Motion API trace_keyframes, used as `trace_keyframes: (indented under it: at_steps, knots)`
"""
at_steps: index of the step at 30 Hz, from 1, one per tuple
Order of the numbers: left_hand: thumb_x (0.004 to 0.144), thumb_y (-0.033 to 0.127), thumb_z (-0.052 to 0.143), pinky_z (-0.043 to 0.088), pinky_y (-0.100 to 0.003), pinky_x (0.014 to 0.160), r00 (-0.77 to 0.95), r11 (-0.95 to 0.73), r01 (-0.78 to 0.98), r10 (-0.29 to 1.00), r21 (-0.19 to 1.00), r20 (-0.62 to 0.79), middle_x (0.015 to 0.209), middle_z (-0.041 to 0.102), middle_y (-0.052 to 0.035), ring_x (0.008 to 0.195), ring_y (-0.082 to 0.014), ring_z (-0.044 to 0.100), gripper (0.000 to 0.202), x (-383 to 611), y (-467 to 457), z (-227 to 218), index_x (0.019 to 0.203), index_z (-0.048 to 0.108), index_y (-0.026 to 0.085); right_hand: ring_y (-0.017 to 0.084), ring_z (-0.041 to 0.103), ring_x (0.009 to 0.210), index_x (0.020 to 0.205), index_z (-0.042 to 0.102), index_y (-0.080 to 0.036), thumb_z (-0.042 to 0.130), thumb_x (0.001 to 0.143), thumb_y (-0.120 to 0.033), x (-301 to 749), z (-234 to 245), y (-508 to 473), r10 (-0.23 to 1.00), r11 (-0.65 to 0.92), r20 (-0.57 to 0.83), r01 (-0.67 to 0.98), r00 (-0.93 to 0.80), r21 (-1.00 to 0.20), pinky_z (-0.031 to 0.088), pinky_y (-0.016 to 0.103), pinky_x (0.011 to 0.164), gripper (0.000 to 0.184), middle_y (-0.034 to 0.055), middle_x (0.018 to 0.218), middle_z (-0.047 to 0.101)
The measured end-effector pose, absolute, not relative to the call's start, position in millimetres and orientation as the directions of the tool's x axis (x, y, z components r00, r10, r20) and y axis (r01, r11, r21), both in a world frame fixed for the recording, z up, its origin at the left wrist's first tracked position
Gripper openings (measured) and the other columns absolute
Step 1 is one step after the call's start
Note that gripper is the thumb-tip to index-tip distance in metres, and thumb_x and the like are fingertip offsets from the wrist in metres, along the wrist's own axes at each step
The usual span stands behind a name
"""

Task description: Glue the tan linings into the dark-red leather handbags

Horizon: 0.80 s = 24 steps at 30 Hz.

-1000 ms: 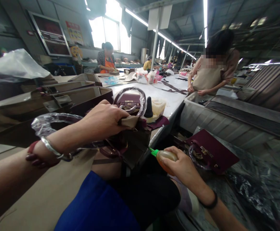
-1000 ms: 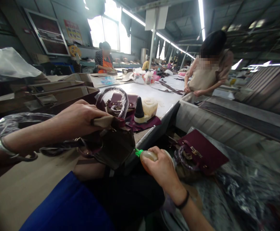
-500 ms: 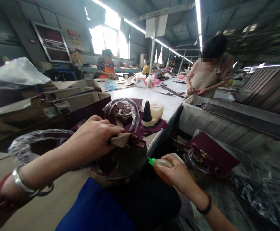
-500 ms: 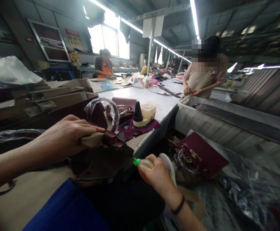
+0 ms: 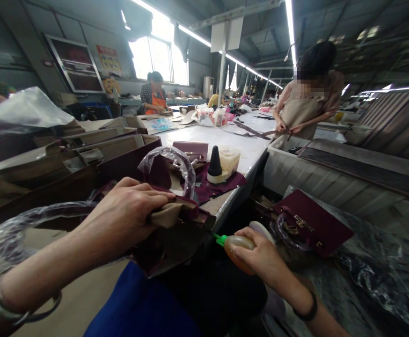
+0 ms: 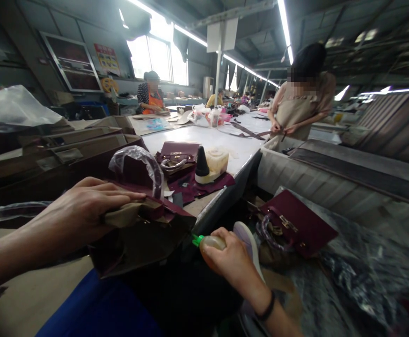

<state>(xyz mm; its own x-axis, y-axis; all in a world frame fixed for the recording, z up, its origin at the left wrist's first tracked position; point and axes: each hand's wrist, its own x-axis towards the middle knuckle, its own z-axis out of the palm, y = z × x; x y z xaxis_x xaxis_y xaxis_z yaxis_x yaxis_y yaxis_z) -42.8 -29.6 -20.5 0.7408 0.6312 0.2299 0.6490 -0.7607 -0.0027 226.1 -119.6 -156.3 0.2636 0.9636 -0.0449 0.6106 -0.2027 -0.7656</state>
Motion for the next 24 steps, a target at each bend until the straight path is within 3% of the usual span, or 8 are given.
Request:
trace_keyframes:
  at_steps: [4, 9, 14, 19, 24]
  knots:
    - [0.084, 0.027, 0.056, 0.033, -0.034, 0.085, 0.748, -0.760, 0.650, 0.639, -0.003, 0.182, 0.111, 0.068, 0.0054, 0.099, -0.0167, 0.062, 0.021, -44.0, -34.1, -18.4, 0.102, 0.066, 0.033, 0.025, 0.060, 0.083, 0.088, 0.064, -0.019, 0.056, 0.068, -0.037, 225.1, -156.9, -118.5, 0.959, -0.192, -0.011, 0.624, 0.282, -0.758, 0.045, 0.037, 0.077, 0.028, 0.0049, 0.086, 0.064]
    - [0.084, 0.028, 0.057, 0.030, -0.034, 0.083, 0.750, -0.768, 0.641, 0.627, 0.002, 0.212, 0.108, 0.069, 0.0056, 0.094, -0.0158, 0.063, 0.018, -47.2, -36.0, -21.6, 0.099, 0.067, 0.032, 0.024, 0.062, 0.075, 0.087, 0.064, -0.021, 0.058, 0.067, -0.036, 224.5, -157.3, -120.9, 0.976, -0.196, -0.100, 0.577, 0.194, -0.793, 0.046, 0.034, 0.069, 0.026, 0.0037, 0.081, 0.066]
    - [0.082, 0.026, 0.056, 0.029, -0.033, 0.086, 0.746, -0.767, 0.641, 0.630, 0.027, 0.215, 0.114, 0.066, 0.0070, 0.100, -0.0160, 0.062, 0.021, -50.6, -35.9, -24.0, 0.100, 0.066, 0.034, 0.027, 0.062, 0.081, 0.087, 0.063, -0.018, 0.057, 0.064, -0.038, 226.2, -155.7, -118.9, 0.963, -0.206, -0.064, 0.559, 0.263, -0.803, 0.046, 0.037, 0.073, 0.030, 0.0062, 0.085, 0.066]
    - [0.082, 0.024, 0.057, 0.028, -0.033, 0.084, 0.748, -0.776, 0.629, 0.617, 0.035, 0.244, 0.113, 0.067, 0.0102, 0.099, -0.0140, 0.062, 0.022, -51.4, -36.6, -25.9, 0.100, 0.065, 0.035, 0.023, 0.061, 0.068, 0.083, 0.063, -0.019, 0.057, 0.062, -0.036, 226.9, -156.2, -121.3, 0.979, -0.203, -0.157, 0.502, 0.132, -0.841, 0.045, 0.032, 0.060, 0.028, 0.0030, 0.070, 0.064]
    - [0.081, 0.025, 0.056, 0.030, -0.033, 0.082, 0.757, -0.793, 0.609, 0.587, 0.019, 0.287, 0.112, 0.067, 0.0084, 0.097, -0.0143, 0.063, 0.023, -56.7, -38.0, -30.9, 0.101, 0.064, 0.033, 0.025, 0.062, 0.075, 0.082, 0.063, -0.019, 0.057, 0.062, -0.037, 230.3, -157.9, -119.8, 0.969, -0.199, -0.096, 0.495, 0.226, -0.846, 0.047, 0.035, 0.069, 0.027, 0.0038, 0.077, 0.066]
